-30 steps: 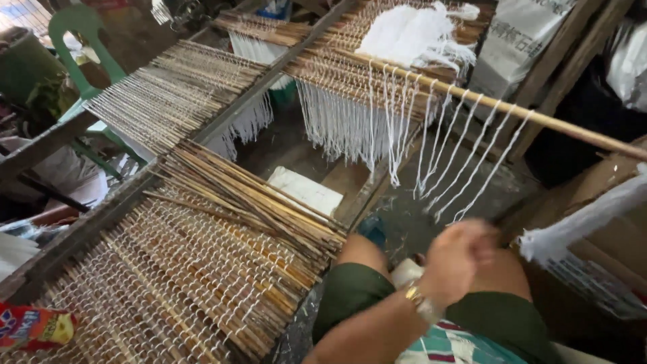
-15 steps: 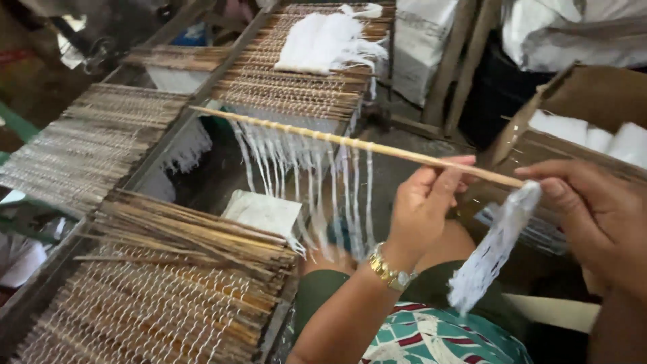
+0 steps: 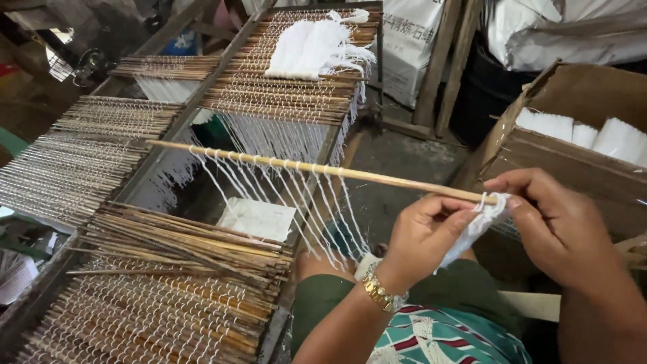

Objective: Manually weaving candle wicks by looping them around wooden rods and placing them on a weaving frame.

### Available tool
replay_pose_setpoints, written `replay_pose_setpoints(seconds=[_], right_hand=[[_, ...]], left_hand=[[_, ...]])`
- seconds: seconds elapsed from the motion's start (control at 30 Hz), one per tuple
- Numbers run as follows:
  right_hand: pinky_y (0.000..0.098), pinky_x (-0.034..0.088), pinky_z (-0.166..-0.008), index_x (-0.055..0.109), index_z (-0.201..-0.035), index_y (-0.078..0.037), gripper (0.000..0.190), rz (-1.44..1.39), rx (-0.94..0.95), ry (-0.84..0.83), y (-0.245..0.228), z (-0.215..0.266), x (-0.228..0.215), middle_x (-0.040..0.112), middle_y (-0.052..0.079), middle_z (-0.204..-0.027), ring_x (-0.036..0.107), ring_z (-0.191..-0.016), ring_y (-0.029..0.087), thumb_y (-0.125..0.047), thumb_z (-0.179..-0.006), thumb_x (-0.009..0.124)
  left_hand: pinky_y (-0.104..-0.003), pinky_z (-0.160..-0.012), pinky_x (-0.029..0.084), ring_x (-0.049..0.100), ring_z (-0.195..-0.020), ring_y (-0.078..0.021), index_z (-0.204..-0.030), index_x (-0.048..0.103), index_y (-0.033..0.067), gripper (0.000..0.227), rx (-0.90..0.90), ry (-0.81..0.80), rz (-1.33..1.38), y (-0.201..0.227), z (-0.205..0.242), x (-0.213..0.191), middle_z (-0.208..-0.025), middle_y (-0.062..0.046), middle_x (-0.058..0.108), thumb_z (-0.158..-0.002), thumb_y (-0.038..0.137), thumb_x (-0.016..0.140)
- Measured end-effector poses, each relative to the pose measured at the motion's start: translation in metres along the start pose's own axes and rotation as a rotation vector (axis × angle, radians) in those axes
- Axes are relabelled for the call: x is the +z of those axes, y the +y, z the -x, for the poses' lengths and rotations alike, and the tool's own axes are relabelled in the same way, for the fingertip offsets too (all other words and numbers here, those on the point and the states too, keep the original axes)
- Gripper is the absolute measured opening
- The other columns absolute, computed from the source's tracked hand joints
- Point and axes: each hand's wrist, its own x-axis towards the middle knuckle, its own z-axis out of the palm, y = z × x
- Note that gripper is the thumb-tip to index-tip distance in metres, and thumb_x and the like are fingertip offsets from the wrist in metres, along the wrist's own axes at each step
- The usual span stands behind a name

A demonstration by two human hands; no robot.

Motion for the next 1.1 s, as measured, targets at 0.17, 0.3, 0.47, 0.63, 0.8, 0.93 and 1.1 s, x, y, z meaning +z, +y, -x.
replay_pose_setpoints(seconds=[0.17,0.3,0.47,0.63,0.8,0.93,1.1], right_hand=[[0.0243,0.034,-0.054,0.073,-0.106,-0.015,0.014,-0.024,-0.056,0.108,0.006,0.0,0.012,0.061,-0.003,-0.065,0.045,-0.052,0.009,-0.025,-0.096,0.071],[0.0269,0.04,-0.058,0.074,-0.109,-0.015,0.017,0.018,-0.028,0.081,0.0,0.0,0.01,0.067,-0.003,-0.07,0.053,-0.058,0.01,-0.027,-0.098,0.07],[0.0293,0.038,-0.058,0.072,-0.117,-0.016,0.022,-0.04,0.001,-0.028,-0.002,-0.001,0.01,0.063,0.0,-0.069,0.05,-0.056,0.013,-0.021,-0.103,0.057],[0.0265,0.04,-0.06,0.072,-0.114,-0.014,0.019,-0.076,-0.01,0.027,0.002,0.0,0.014,0.067,-0.001,-0.076,0.053,-0.059,0.011,-0.021,-0.101,0.061],[0.0265,0.047,-0.069,0.072,-0.117,-0.016,0.023,-0.047,-0.012,0.016,0.003,-0.003,0.018,0.074,-0.003,-0.093,0.063,-0.07,0.011,-0.027,-0.097,0.065],[0.0269,0.043,-0.062,0.071,-0.113,-0.016,0.018,-0.038,-0.059,0.032,0.005,-0.001,0.018,0.068,-0.002,-0.075,0.057,-0.06,0.011,-0.025,-0.099,0.065],[0.0256,0.039,-0.057,0.072,-0.114,-0.014,0.019,-0.106,-0.078,0.034,0.004,-0.001,0.019,0.065,-0.002,-0.076,0.05,-0.057,0.01,-0.019,-0.1,0.061]], left_hand=[[-0.036,-0.092,0.056,0.071,-0.093,-0.0183,-0.109,0.057,0.0109,0.026,-0.083,0.27,0.401,-0.016,-0.002,0.002,-0.099,-0.006,0.073,-0.108,0.036,0.051],[-0.021,-0.05,0.043,0.061,-0.064,-0.0126,-0.116,0.044,0.0122,0.022,0.026,0.272,0.484,-0.003,0.001,-0.003,-0.107,-0.015,0.071,-0.112,0.033,0.041],[-0.028,-0.07,0.048,0.061,-0.08,-0.0129,-0.099,0.073,0.0116,0.023,0.142,0.108,-0.167,0.001,0.003,-0.003,-0.094,-0.003,0.07,-0.101,0.032,0.063],[-0.026,-0.059,0.043,0.051,-0.061,-0.0078,-0.112,0.064,0.0122,0.02,-0.122,0.249,0.238,-0.02,0.002,-0.005,-0.079,0.003,0.063,-0.107,0.029,0.055],[-0.031,-0.061,0.037,0.041,-0.063,-0.0096,-0.111,0.068,0.0141,0.033,0.003,0.031,-0.226,0.008,0.004,-0.002,-0.07,0.006,0.043,-0.094,0.042,0.064],[-0.031,-0.089,0.058,0.07,-0.096,-0.015,-0.108,0.072,0.0083,0.015,-0.095,0.094,0.224,-0.003,0.0,-0.004,-0.102,-0.005,0.074,-0.097,0.018,0.068],[-0.028,-0.092,0.057,0.066,-0.095,-0.0113,-0.101,0.067,0.0113,0.007,-0.108,0.023,0.233,-0.005,0.001,-0.011,-0.098,0.0,0.069,-0.096,0.014,0.071]])
